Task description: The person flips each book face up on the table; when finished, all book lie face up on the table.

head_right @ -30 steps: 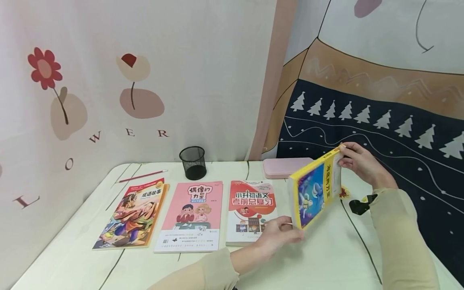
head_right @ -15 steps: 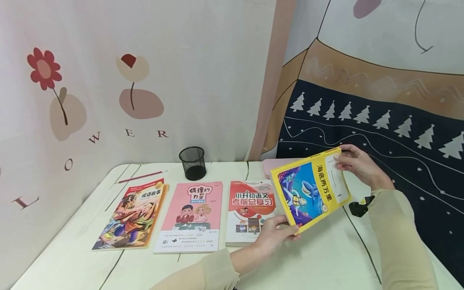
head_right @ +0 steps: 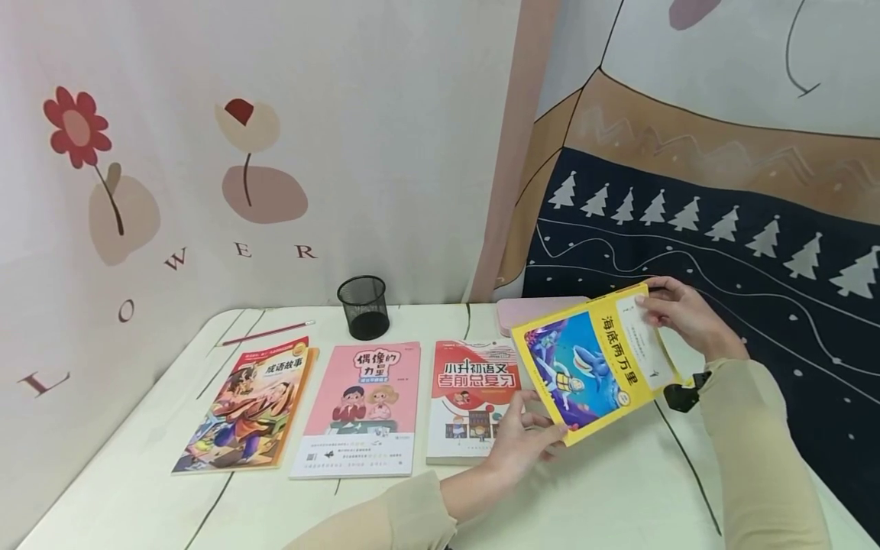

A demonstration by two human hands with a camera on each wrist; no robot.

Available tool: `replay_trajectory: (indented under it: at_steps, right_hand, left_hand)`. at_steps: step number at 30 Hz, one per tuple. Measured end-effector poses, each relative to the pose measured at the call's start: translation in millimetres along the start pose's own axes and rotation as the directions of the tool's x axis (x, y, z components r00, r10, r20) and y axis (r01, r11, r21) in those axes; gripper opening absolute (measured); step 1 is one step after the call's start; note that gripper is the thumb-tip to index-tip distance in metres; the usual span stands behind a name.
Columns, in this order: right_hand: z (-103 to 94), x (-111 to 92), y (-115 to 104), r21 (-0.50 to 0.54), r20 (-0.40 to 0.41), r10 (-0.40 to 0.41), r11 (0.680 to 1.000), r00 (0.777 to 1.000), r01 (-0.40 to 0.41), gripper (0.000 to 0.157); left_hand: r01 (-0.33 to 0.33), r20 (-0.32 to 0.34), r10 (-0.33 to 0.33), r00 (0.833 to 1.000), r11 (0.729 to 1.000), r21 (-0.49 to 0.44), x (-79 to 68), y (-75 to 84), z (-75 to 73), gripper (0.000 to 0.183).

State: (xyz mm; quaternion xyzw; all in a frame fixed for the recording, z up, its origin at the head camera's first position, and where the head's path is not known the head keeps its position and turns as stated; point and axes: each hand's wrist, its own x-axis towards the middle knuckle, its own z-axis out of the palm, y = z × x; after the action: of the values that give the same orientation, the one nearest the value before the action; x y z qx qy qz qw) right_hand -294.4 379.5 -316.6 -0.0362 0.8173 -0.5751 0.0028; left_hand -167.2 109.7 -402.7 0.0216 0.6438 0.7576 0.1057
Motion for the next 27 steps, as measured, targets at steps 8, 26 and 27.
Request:
replay_trajectory:
  at_steps: [8, 26, 27]
  right_hand:
    - [6.6, 6, 2, -0.280, 0.009, 0.037, 0.959, 0.999, -0.033, 0.056]
    - [15.9, 18, 28, -0.435, 0.064, 0.201, 0.887, 0.978, -0.154, 0.058]
    - [17.3, 19, 29, -0.434, 0.066, 0.209, 0.886, 0.976, -0.160, 0.056]
  left_hand:
    - [0.060, 0.014, -0.060, 0.998, 0.998, 0.028, -3.4, -2.8, 7.2, 0.031]
    - [0.299, 0.160, -0.303, 0.939, 0.953, 0.049, -10.5, -11.8, 30.2, 0.010]
    - [0.316, 0.179, -0.322, 0.930, 0.947, 0.062, -10.1, -12.0, 30.0, 0.010]
